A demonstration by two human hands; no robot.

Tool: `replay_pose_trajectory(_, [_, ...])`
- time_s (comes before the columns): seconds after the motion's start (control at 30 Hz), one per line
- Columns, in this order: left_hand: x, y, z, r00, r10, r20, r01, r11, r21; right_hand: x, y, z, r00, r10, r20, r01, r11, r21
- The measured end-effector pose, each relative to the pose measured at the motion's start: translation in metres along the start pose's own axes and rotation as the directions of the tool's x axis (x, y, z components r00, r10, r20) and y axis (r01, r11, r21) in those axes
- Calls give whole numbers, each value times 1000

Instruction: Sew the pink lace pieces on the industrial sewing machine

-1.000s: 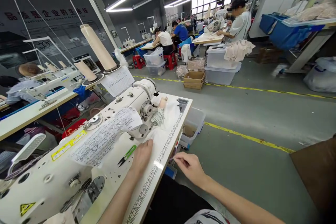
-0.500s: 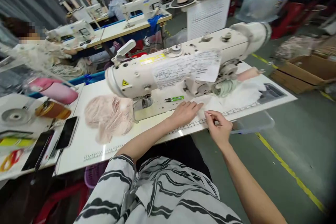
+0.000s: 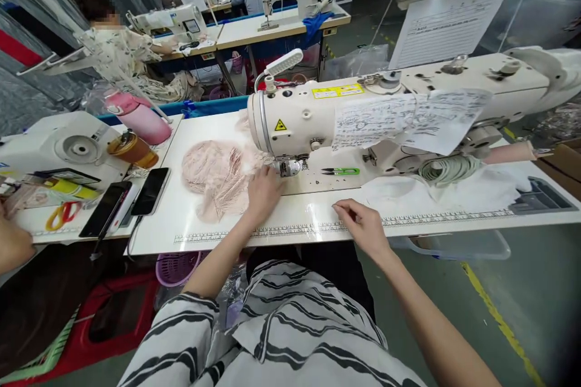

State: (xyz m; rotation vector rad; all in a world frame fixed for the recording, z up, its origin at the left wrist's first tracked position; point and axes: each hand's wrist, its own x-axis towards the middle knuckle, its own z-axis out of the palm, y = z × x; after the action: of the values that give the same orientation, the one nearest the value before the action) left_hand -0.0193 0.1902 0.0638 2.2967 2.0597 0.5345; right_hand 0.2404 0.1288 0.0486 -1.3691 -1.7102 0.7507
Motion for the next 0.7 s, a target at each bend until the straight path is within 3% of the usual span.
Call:
replay_pose_trajectory(0.17, [22, -9, 15, 995, -99, 17, 100, 993, -67, 14, -16, 25, 985, -58, 160, 52, 998, 42])
replay_pose_trajectory(0.33, [23, -13, 19, 992, -118, 36, 122, 979, -162, 45, -19, 37, 976, -95, 195, 95, 995, 9])
replay_pose_trajectory(0.5, [23, -17, 14, 988, -154, 32, 157, 956, -247, 93, -25, 55, 956, -110, 273, 171, 962, -212])
replay_pose_trajectory(0.7, [21, -17, 10, 987, -160, 26, 160, 934, -319, 126, -23, 95, 914, -144, 379, 337, 789, -513])
